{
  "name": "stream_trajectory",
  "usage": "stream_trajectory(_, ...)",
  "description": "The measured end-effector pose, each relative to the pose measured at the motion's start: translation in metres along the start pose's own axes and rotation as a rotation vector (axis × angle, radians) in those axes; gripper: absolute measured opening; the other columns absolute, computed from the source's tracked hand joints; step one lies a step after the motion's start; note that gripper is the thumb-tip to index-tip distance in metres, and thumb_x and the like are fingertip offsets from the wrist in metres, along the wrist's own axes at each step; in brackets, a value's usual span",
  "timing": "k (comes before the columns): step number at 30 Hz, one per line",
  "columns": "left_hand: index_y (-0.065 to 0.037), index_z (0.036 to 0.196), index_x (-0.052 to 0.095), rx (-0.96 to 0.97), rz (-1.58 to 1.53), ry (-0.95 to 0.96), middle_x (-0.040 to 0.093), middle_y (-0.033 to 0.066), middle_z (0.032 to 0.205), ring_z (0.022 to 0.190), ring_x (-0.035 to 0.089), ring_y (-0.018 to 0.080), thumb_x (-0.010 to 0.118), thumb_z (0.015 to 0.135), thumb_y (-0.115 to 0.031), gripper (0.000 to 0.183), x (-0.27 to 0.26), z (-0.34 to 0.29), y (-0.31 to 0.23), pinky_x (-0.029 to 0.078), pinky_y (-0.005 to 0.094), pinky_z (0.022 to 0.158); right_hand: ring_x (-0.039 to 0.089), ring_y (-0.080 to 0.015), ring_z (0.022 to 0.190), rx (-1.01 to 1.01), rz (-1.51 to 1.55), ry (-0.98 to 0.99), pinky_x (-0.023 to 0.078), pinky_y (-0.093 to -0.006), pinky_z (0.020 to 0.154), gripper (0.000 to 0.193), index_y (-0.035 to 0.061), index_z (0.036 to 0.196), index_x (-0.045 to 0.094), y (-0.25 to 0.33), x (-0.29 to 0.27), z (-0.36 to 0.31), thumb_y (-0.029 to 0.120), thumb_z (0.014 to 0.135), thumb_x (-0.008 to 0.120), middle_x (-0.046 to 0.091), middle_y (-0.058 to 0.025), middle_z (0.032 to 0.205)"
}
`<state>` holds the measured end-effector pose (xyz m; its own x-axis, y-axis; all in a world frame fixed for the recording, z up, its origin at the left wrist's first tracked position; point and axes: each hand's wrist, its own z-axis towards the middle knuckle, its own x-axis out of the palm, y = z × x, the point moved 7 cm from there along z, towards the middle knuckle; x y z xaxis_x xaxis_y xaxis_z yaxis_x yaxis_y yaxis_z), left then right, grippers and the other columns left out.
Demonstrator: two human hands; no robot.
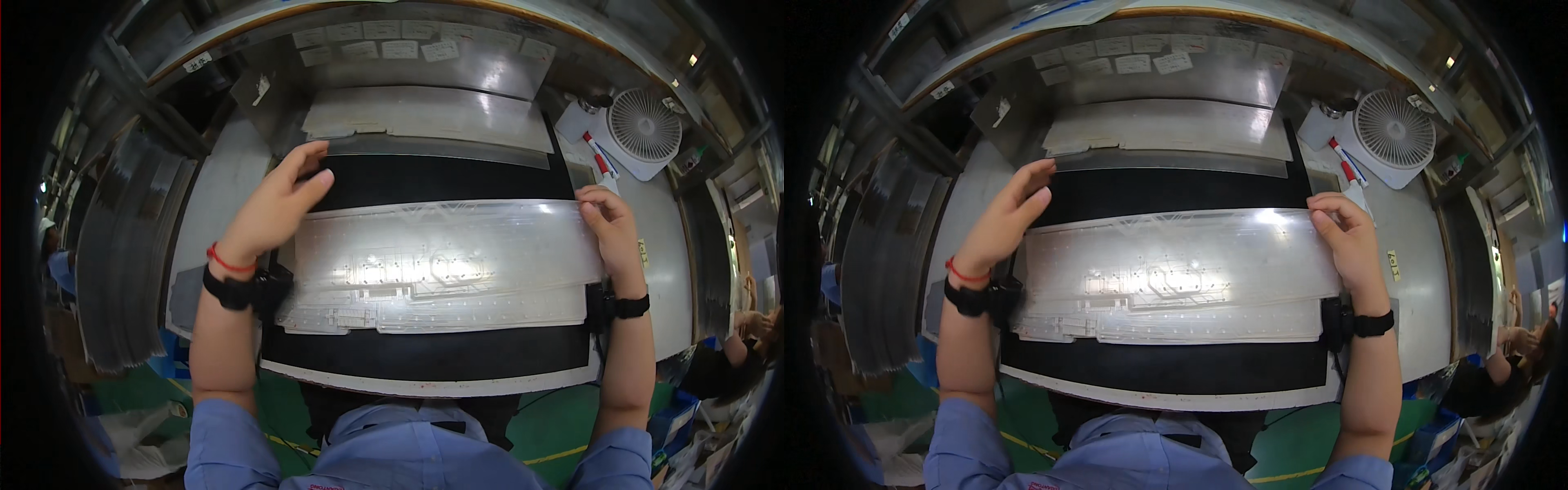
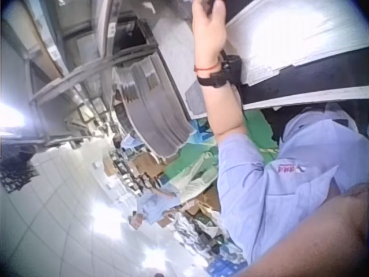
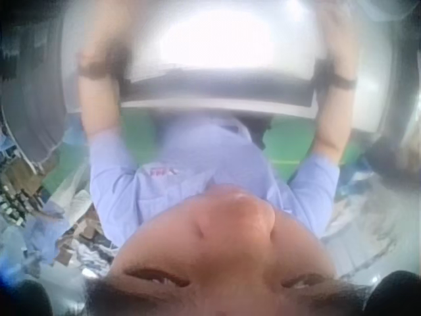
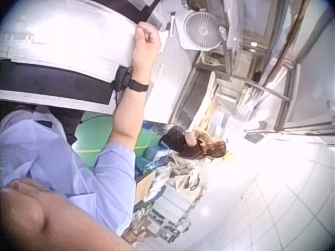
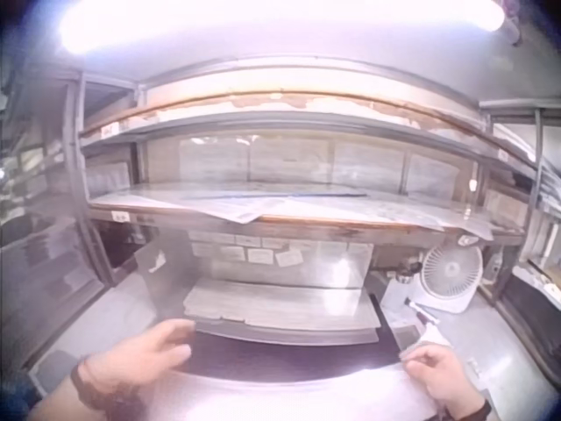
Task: Inspecting and sorting clear plastic keyboard circuit membranes at a workstation.
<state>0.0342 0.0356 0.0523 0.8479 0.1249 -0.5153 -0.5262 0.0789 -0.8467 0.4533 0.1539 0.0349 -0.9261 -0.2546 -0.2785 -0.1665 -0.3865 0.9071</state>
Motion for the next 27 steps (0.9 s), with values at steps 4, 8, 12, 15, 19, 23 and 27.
stream_trajectory(4, -0.001, 0.134, 0.044, -0.306, -0.543, 0.132, 0.063, 0.0117, 0.106, 0.093, 0.062, 0.014, 0.042, 0.101, -0.032, 0.045, -0.003, 0.012, 0.038, 0.05, 0.0247, 0.076, 0.056, -0.012, 0.096, 0.061, 0.035, 0.004, 0.043, -0.0261, 0.09, 0.011, 0.0019, 0.099, 0.065, 0.001, 0.001, -0.001, 0.004, 0.088, 0.062, 0.065, -0.0046, 0.105)
stream_trajectory(8, -0.001, 0.115, 0.058, -0.304, -0.533, 0.352, 0.065, 0.0072, 0.08, 0.066, 0.06, 0.009, 0.036, 0.103, -0.037, 0.043, 0.011, 0.009, 0.039, 0.049, 0.0208, 0.063, 0.056, -0.0121, 0.096, 0.057, 0.0, 0.016, 0.042, -0.0261, 0.09, 0.011, 0.0021, 0.099, 0.065, -0.001, -0.003, -0.001, 0.006, 0.089, 0.063, 0.065, -0.0046, 0.105)
stream_trajectory(12, -0.001, 0.112, 0.06, -0.235, -0.567, 0.411, 0.067, 0.0081, 0.081, 0.066, 0.061, 0.0099, 0.034, 0.103, -0.037, 0.046, 0.011, 0.009, 0.037, 0.05, 0.0214, 0.063, 0.057, -0.0098, 0.085, -0.005, 0.02, -0.008, 0.045, -0.0229, 0.078, 0.013, 0.0025, 0.1, 0.065, 0.006, -0.004, -0.002, 0.01, 0.09, 0.063, 0.064, -0.0024, 0.094)
stream_trajectory(15, 0.0, 0.113, 0.061, -0.201, -0.57, 0.467, 0.068, 0.0068, 0.088, 0.072, 0.062, 0.0088, 0.044, 0.101, -0.03, 0.037, 0.011, 0.006, 0.03, 0.05, 0.022, 0.068, 0.056, -0.0075, 0.071, 0.246, 0.054, -0.015, 0.044, -0.0202, 0.063, 0.014, 0.0028, 0.102, 0.065, -0.013, -0.008, -0.004, 0.013, 0.091, 0.062, 0.061, 0.0, 0.083)
stream_trajectory(19, -0.001, 0.106, 0.063, -0.234, -0.495, 0.314, 0.066, 0.0013, 0.09, 0.078, 0.058, 0.0064, 0.063, 0.091, -0.021, 0.025, 0.016, 0.008, 0.032, 0.048, 0.0216, 0.073, 0.053, -0.0065, 0.063, 0.266, 0.055, -0.085, 0.042, -0.0194, 0.055, 0.016, 0.0034, 0.103, 0.064, -0.016, -0.009, -0.004, 0.014, 0.093, 0.061, 0.059, 0.0012, 0.078)
stream_trajectory(23, -0.001, 0.105, 0.063, -0.242, -0.531, 0.261, 0.065, 0.0003, 0.088, 0.077, 0.058, 0.0062, 0.06, 0.093, -0.02, 0.022, 0.013, 0.013, 0.043, 0.048, 0.0214, 0.073, 0.054, -0.0068, 0.065, 0.275, 0.031, -0.114, 0.042, -0.0199, 0.057, 0.017, 0.0038, 0.104, 0.064, -0.015, -0.01, -0.004, 0.015, 0.093, 0.061, 0.059, 0.0007, 0.079)
stream_trajectory(27, 0.0, 0.105, 0.063, -0.222, -0.573, 0.242, 0.064, 0.0004, 0.088, 0.078, 0.058, 0.0058, 0.058, 0.095, -0.018, 0.021, 0.012, 0.015, 0.045, 0.048, 0.0212, 0.073, 0.054, -0.0069, 0.065, 0.26, 0.041, -0.125, 0.043, -0.0202, 0.057, 0.017, 0.0038, 0.105, 0.064, -0.015, -0.013, -0.003, 0.015, 0.093, 0.061, 0.059, 0.0005, 0.08)
